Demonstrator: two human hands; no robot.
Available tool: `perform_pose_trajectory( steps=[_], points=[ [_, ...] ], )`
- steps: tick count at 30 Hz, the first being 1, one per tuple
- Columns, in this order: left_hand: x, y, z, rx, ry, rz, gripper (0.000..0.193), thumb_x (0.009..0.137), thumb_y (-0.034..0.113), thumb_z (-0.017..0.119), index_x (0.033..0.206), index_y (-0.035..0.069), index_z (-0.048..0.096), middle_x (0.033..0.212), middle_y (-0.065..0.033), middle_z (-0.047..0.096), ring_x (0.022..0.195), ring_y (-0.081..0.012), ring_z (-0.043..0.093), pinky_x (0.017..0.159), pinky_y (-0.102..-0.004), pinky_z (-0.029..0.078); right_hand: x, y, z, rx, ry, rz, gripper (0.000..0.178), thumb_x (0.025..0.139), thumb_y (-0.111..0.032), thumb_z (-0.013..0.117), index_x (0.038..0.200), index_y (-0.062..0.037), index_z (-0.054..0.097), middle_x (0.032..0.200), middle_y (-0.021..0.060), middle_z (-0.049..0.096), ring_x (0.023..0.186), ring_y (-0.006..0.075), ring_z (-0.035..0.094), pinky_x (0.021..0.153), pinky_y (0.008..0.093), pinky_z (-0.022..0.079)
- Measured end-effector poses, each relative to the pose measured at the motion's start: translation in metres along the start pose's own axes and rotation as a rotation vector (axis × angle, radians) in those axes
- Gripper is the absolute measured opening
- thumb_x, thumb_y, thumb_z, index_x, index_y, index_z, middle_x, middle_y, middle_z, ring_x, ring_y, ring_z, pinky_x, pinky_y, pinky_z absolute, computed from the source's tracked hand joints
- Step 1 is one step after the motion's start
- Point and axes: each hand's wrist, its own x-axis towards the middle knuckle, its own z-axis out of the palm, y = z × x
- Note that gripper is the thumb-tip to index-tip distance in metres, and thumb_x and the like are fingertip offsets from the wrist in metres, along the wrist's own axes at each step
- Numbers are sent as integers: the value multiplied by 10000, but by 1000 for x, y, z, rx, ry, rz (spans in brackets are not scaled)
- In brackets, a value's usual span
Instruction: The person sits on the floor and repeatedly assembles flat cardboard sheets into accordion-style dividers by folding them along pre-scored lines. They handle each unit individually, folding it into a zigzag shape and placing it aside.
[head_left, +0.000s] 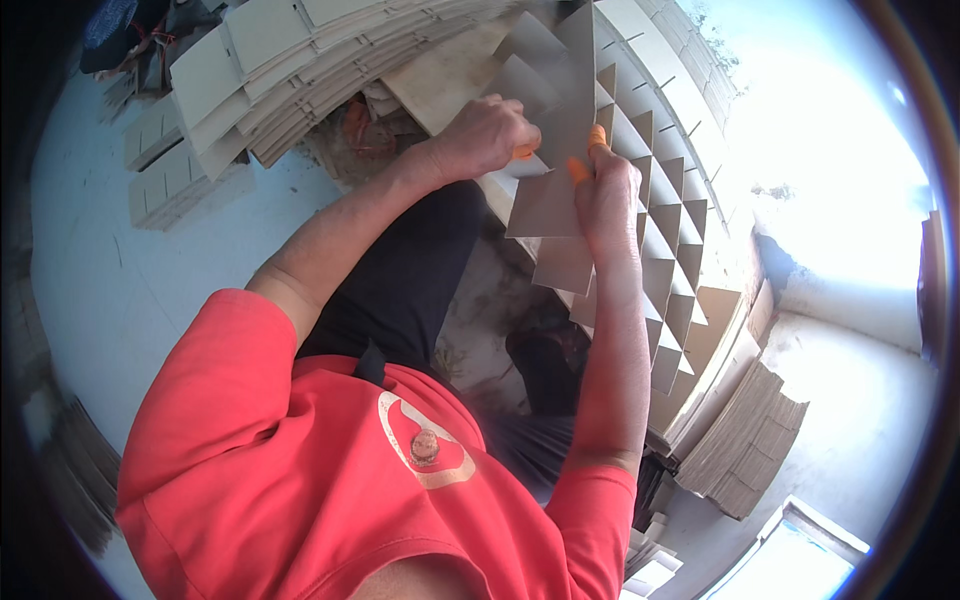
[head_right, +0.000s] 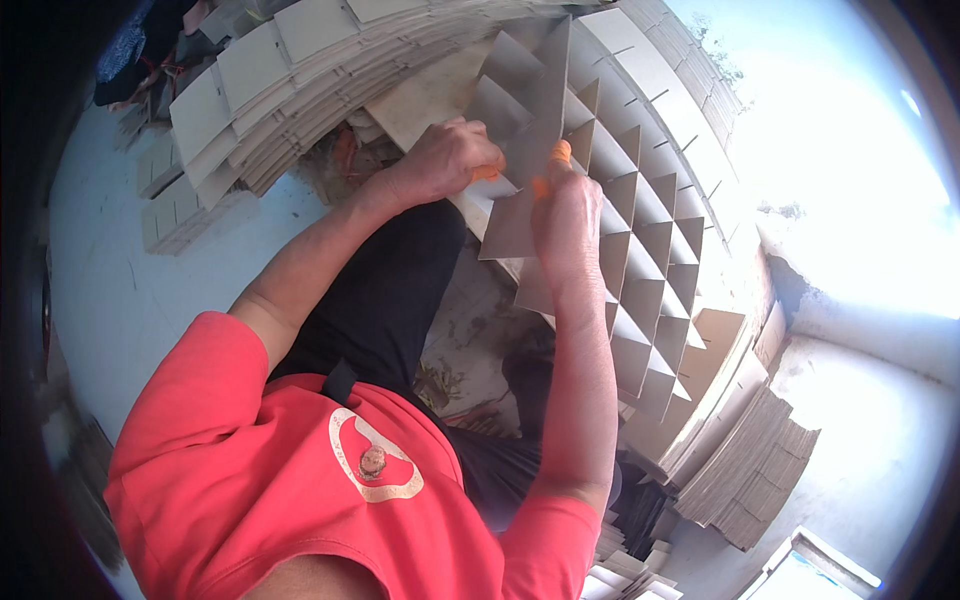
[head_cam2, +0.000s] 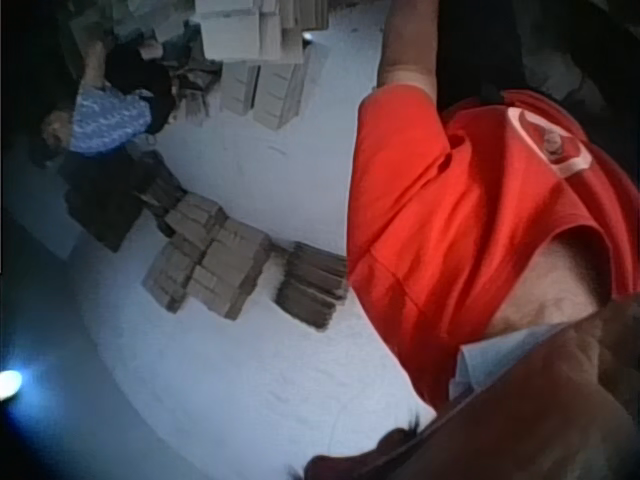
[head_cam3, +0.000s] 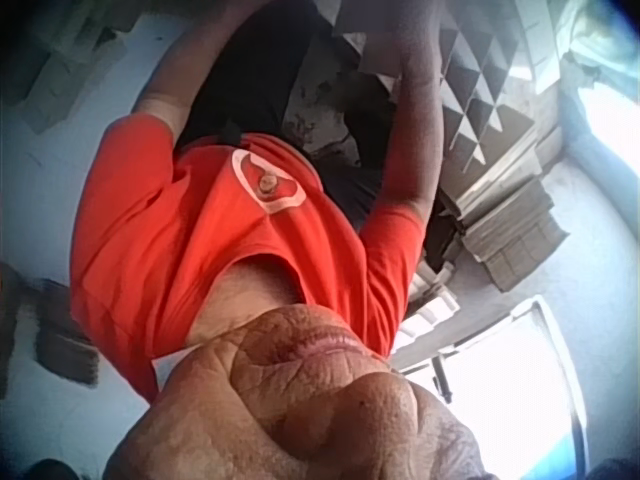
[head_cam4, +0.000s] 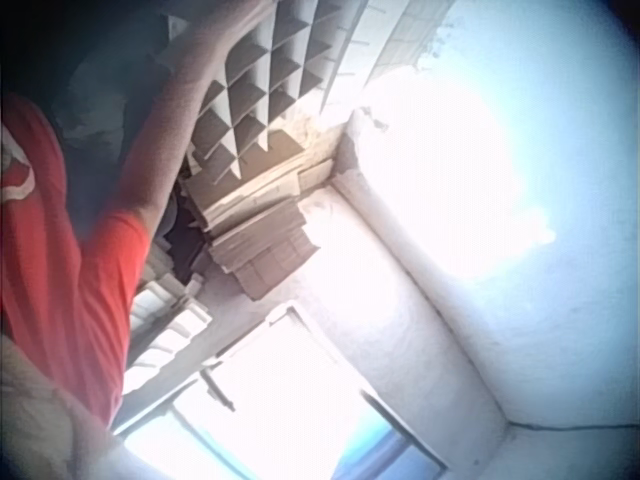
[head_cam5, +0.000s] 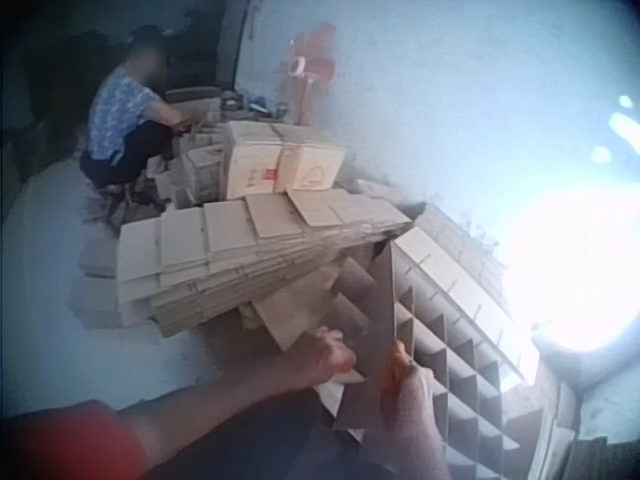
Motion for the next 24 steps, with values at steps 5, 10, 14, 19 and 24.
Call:
perform_pose_trajectory(
  steps=[5, 10, 14, 19, 24],
  points=[
    [0, -4, 2, 44, -27, 33, 69, 748, 173, 699, 746, 118, 658, 688, -17, 617, 723, -206, 577, 673, -354, 485, 6, 1, 10, 37, -158, 47, 86, 806, 4, 579, 864, 26, 639, 787, 244, 627, 798, 402, 631, 708, 465, 497],
    [0, 1, 1, 7, -34, 17, 122, 734, 168, 723, 822, 99, 674, 760, -7, 650, 778, -201, 587, 720, -352, 486, -3, 6, 33, -177, -208, 1, 106, 808, -38, 573, 880, 3, 640, 840, 229, 646, 848, 411, 629, 744, 482, 497],
    [1, 10, -10, 38, -13, 109, 372, 677, 141, 765, 1024, 66, 658, 965, -15, 667, 952, -219, 582, 835, -355, 466, -3, 30, 4, -40, 154, 47, 192, 890, -239, 629, 914, -50, 651, 884, 183, 661, 833, 394, 631, 740, 466, 498],
    [23, 28, -4, 17, -137, 228, 828, 592, 152, 805, 1355, 75, 492, 1307, -43, 555, 1270, -268, 438, 1026, -398, 365, -5, 169, -37, -610, 252, 424, 741, 896, -543, 538, 1327, 47, 419, 1396, 197, 447, 1318, 348, 385, 940, 436, 456],
    [64, 12, 33, 21, -166, 293, 890, 588, 90, 794, 1403, 83, 436, 1386, -64, 491, 1336, -302, 381, 1090, -409, 340, -28, 180, -59, -93, 28, 539, 788, 839, -599, 591, 1185, 105, 515, 979, 292, 643, 1004, 413, 616, 873, 459, 473]
  ],
)
